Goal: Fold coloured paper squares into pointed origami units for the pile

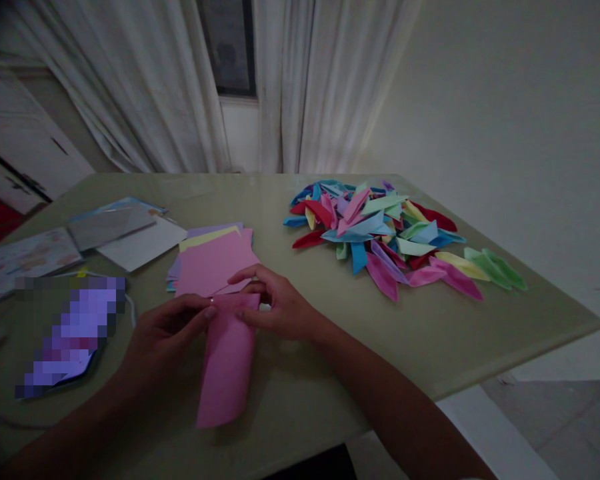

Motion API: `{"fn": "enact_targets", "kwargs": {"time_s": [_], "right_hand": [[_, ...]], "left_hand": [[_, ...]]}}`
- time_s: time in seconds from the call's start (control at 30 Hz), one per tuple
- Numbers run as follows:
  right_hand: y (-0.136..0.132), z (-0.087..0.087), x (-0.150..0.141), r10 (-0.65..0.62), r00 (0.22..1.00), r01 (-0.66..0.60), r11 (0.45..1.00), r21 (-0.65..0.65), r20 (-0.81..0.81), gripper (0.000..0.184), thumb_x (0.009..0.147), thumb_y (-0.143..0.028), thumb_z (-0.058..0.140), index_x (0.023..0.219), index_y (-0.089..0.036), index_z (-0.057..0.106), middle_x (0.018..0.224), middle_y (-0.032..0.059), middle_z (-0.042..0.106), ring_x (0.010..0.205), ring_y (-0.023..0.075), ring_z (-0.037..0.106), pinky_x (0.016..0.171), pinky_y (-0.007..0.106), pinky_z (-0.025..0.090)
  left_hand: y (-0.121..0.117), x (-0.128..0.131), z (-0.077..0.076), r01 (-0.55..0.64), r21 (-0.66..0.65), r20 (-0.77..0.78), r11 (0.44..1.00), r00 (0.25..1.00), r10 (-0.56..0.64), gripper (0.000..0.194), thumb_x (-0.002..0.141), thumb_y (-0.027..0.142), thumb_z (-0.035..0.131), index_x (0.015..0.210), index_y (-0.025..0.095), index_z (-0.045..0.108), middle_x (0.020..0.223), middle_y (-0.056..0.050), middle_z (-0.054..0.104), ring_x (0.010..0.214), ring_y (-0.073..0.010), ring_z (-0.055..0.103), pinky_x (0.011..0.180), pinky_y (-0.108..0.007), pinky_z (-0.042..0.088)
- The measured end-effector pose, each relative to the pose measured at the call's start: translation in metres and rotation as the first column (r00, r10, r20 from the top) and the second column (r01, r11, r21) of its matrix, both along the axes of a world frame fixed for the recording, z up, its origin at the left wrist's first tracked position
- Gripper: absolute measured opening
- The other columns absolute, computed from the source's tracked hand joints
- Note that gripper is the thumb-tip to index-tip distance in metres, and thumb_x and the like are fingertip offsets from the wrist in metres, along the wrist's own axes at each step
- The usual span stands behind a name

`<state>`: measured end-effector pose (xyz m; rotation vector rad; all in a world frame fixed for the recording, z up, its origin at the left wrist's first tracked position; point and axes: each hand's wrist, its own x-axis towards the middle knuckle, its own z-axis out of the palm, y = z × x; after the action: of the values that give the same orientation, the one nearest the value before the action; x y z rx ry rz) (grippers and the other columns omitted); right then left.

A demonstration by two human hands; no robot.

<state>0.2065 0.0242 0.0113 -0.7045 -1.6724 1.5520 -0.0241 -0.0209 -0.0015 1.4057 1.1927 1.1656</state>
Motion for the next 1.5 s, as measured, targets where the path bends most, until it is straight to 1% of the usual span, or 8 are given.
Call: {"fn": "enact_targets", "kwargs": {"time_s": [0.2,0.37,0.67,0.93,1.07,1.13,1.27,1.5], "right_hand": [[-0.0039,0.0011,-0.0008,0.004,1.0,-0.004,1.0,0.023,0.0,0.042,0.09,-0.027,0.081,0.128,-0.022,0.063,0.106,0.0042,0.07,0.096,0.0179,0.069,0.08,0.026,0.052],[-0.0056,0.0008,-0.0016,-0.007,1.0,0.008,0.999,0.041,-0.012,0.041,0.091,-0.026,0.079,0.129,-0.023,0.065,0.115,0.006,0.068,0.097,0.0179,0.067,0.083,0.029,0.052],[-0.0044,0.0017,-0.0006,-0.011,1.0,0.012,0.998,0.062,-0.015,0.041,0.091,-0.023,0.078,0.129,-0.022,0.064,0.11,0.0046,0.066,0.092,0.0165,0.065,0.08,0.028,0.05],[-0.0062,0.004,-0.001,-0.016,1.0,0.016,0.998,0.064,0.002,0.041,0.09,-0.025,0.077,0.129,-0.022,0.064,0.107,0.0047,0.068,0.094,0.0182,0.066,0.081,0.029,0.051],[-0.0059,0.0037,-0.0014,-0.027,1.0,0.026,0.997,0.076,0.005,0.041,0.09,-0.024,0.077,0.129,-0.022,0.064,0.109,0.0048,0.067,0.092,0.017,0.065,0.08,0.028,0.05],[-0.0056,0.0035,-0.0017,-0.03,1.0,0.029,0.997,0.07,0.005,0.04,0.09,-0.024,0.077,0.129,-0.022,0.064,0.11,0.005,0.066,0.092,0.0167,0.065,0.079,0.028,0.05],[-0.0047,0.0026,-0.0019,-0.033,0.999,0.032,0.997,0.067,0.006,0.04,0.09,-0.024,0.077,0.128,-0.022,0.064,0.11,0.0049,0.066,0.094,0.0173,0.066,0.08,0.028,0.051],[-0.0046,0.0021,-0.001,-0.039,0.999,0.037,0.997,0.073,0.022,0.042,0.09,-0.023,0.077,0.13,-0.023,0.064,0.107,0.004,0.067,0.092,0.0171,0.065,0.081,0.029,0.051]], "left_hand": [[-0.0029,0.0018,0.0036,-0.033,0.001,-0.024,0.999,0.999,0.033,0.018,0.092,0.039,0.079,0.101,0.023,0.082,0.096,-0.004,0.083,0.082,-0.0188,0.077,0.07,-0.025,0.061],[-0.0052,0.0021,0.0045,-0.045,-0.017,-0.018,0.999,0.999,0.045,0.017,0.092,0.039,0.08,0.094,0.023,0.082,0.084,-0.003,0.081,0.071,-0.0169,0.074,0.062,-0.023,0.058],[-0.0059,0.0007,0.0071,-0.046,0.034,0.005,0.998,0.999,0.046,0.014,0.09,0.035,0.081,0.086,0.022,0.08,0.077,-0.001,0.078,0.065,-0.0153,0.073,0.058,-0.021,0.058],[-0.0048,0.0025,0.006,-0.086,0.065,-0.002,0.994,0.996,0.087,0.012,0.089,0.033,0.083,0.098,0.024,0.084,0.093,-0.004,0.084,0.079,-0.0194,0.08,0.068,-0.025,0.064],[-0.0048,0.0039,0.008,-0.077,0.061,0.004,0.995,0.997,0.077,0.01,0.09,0.033,0.082,0.092,0.023,0.083,0.085,-0.003,0.083,0.072,-0.0182,0.078,0.063,-0.024,0.063],[-0.0053,0.0039,0.0081,-0.076,0.058,0.011,0.995,0.997,0.076,0.011,0.09,0.032,0.081,0.096,0.023,0.082,0.086,-0.003,0.083,0.07,-0.0173,0.078,0.062,-0.024,0.063],[-0.0057,0.0031,0.0067,-0.07,0.063,0.022,0.996,0.997,0.069,0.017,0.092,0.031,0.08,0.107,0.024,0.081,0.09,-0.003,0.083,0.071,-0.0167,0.078,0.062,-0.024,0.064],[-0.0047,0.0025,0.0069,-0.082,0.077,-0.027,0.994,0.996,0.084,0.014,0.091,0.032,0.081,0.102,0.025,0.081,0.092,-0.002,0.083,0.076,-0.0174,0.079,0.067,-0.024,0.065]]}}
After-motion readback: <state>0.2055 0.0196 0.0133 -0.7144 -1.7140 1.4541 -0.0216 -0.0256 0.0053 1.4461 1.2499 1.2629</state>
